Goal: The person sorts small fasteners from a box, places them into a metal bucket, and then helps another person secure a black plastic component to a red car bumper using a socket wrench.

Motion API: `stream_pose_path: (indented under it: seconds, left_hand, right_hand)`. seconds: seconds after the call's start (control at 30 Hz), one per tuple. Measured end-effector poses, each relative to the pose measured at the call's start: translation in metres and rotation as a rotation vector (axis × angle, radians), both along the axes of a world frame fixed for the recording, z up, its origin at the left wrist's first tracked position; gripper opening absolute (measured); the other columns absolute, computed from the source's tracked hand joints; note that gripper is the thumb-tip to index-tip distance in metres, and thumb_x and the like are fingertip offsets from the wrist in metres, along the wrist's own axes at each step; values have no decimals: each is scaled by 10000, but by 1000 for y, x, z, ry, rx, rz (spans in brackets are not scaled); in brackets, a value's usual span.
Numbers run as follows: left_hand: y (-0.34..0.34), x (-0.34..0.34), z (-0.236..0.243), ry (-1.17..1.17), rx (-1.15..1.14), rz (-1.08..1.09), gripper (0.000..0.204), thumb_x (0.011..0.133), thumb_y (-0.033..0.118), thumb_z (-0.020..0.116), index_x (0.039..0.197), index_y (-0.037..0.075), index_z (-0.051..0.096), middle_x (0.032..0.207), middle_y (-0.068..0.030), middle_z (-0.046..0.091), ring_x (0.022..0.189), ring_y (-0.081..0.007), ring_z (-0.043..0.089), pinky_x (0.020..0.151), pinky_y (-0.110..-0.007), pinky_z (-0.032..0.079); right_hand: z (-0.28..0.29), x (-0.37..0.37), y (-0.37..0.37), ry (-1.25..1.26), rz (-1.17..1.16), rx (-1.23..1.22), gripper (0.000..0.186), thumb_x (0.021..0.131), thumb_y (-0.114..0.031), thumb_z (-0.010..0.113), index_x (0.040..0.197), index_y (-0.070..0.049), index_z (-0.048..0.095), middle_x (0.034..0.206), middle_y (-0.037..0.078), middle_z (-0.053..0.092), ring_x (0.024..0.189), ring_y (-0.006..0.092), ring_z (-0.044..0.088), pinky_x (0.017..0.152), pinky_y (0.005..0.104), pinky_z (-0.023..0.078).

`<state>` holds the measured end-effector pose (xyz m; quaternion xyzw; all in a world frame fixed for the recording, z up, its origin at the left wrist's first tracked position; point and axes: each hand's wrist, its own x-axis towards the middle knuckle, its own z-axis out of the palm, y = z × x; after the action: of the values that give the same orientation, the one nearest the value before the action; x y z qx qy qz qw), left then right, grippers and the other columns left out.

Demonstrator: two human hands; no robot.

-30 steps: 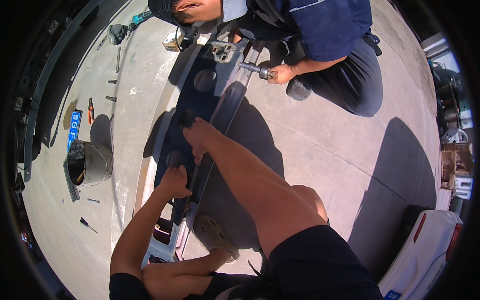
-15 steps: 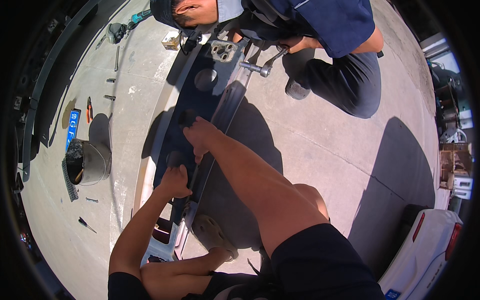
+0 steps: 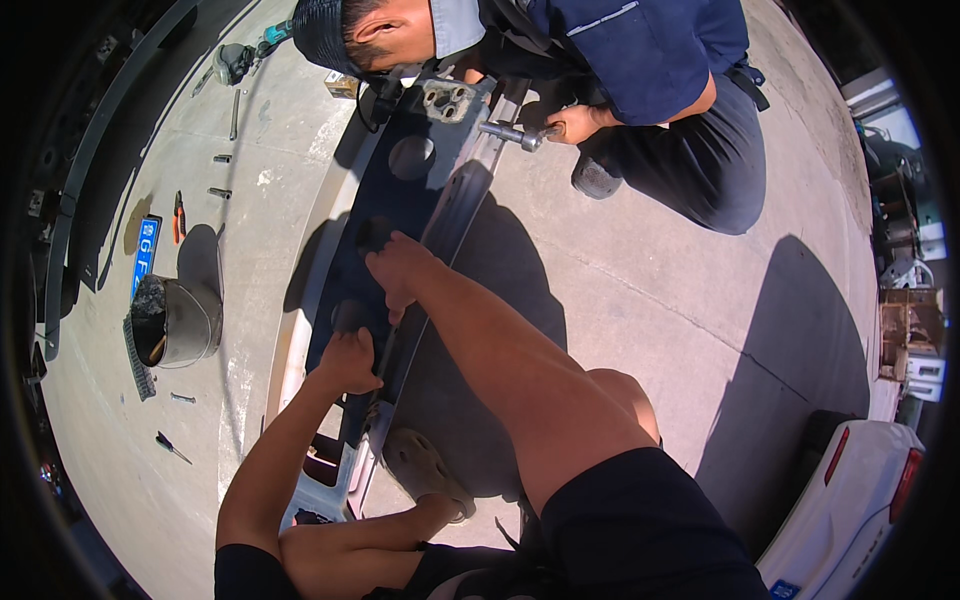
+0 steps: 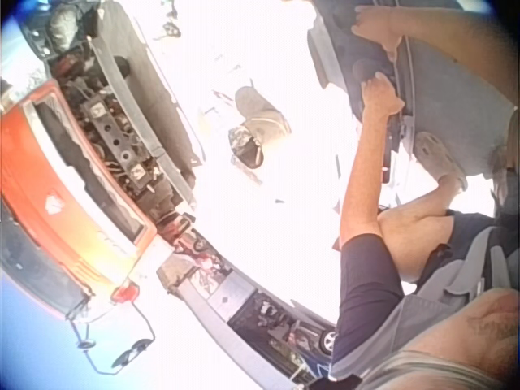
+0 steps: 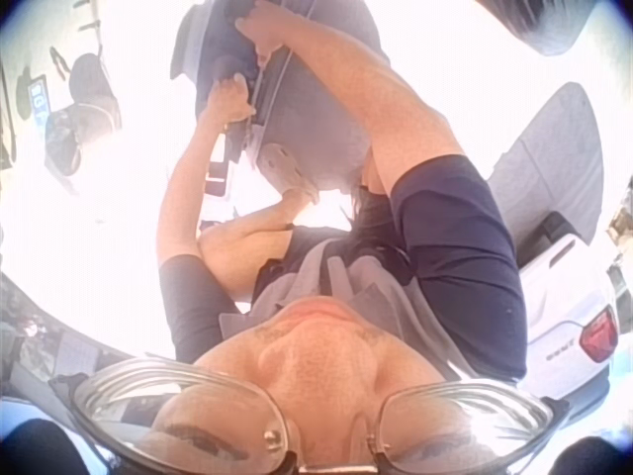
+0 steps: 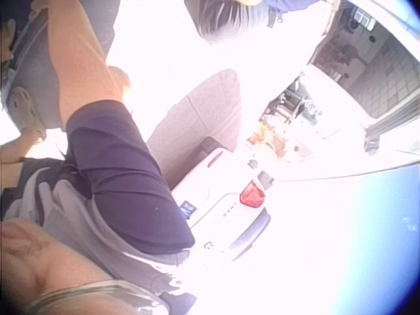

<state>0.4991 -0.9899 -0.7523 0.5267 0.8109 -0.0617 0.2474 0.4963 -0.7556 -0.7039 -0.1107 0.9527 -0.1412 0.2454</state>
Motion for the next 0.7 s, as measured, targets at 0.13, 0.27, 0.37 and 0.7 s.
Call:
stream_pose_path:
  seconds: [0.13,0.27,0.37,0.7]
  left_hand:
    - [-1,0,-1,0,-8,6,738,598,366,813,1085,-74,477,940,-222,668,922,-369,661,935,-450,459]
    - [1,0,0,3,-12,-1,745,598,359,803,1095,-86,473,946,-228,667,929,-373,660,937,-454,459]
    - [-1,-1,-2,-8,-12,4,746,605,353,792,1106,-95,468,957,-235,666,940,-379,659,941,-459,455]
    - [1,0,2,-19,-17,5,750,604,352,797,1103,-98,465,947,-245,668,940,-385,660,944,-456,451]
  right_hand:
    - [2,-1,-1,-9,3,6,888,550,-469,909,1209,15,564,1047,128,702,1096,272,629,1070,370,318]
    - [3,0,0,-10,2,9,884,547,-466,910,1206,13,566,1052,125,701,1098,270,630,1064,369,323]
    - [5,0,-1,-8,1,8,874,547,-467,910,1194,11,569,1061,122,699,1104,269,627,1064,369,323]
    - [7,1,0,-20,8,16,874,564,-486,902,1204,1,560,1090,117,686,1121,264,616,1069,368,317]
